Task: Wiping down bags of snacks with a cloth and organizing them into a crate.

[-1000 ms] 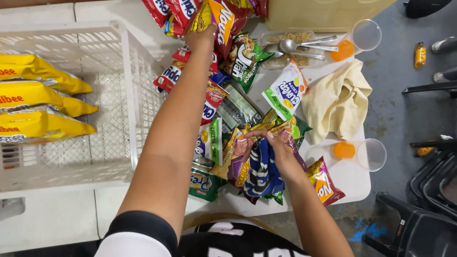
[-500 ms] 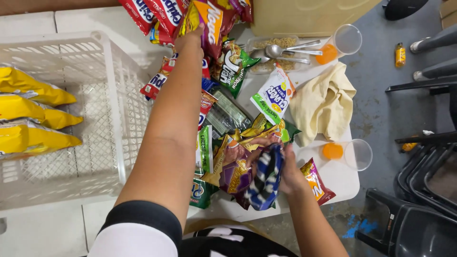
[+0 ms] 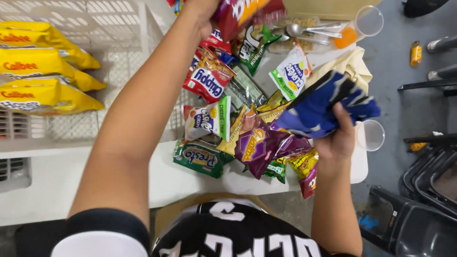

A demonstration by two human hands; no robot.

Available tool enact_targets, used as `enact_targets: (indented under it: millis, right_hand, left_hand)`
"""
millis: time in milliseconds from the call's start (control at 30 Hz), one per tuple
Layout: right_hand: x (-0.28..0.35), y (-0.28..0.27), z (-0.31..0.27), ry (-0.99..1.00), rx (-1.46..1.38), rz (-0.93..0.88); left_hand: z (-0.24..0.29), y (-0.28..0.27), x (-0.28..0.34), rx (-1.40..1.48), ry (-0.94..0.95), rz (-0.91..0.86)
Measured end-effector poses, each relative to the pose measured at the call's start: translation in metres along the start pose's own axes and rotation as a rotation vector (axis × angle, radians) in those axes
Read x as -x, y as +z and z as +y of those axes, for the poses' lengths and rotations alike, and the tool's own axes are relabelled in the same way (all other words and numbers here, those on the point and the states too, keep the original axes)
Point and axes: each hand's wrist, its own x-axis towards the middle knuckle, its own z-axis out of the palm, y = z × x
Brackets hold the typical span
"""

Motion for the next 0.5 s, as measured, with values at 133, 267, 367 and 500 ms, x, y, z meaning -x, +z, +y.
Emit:
enact_targets:
  millis: [133,267,367,500]
  right_hand:
    - [0.018,0.045,-0.02,-0.399,0.09,-0.003]
    - [0.051,0.096,-0.005,-0.97,0.339,-0.008]
    - [0.112,0.159,0.007,-1.106,0.863,0.039]
    - [0.156,0.213,0.063,0.005,-0.286,-0.5]
  left_hand:
    - [0.027,-0.01,0.071,-0.06,0.107,-0.249]
    - [0.039,-0.058,0.165,-0.245,0.103,-0.38]
    - [0.026,-0.105,0.217,-0.316,0.054,-0.414]
    - [-0.038,-0.17,0.248,-0.283,0.061,-0.399]
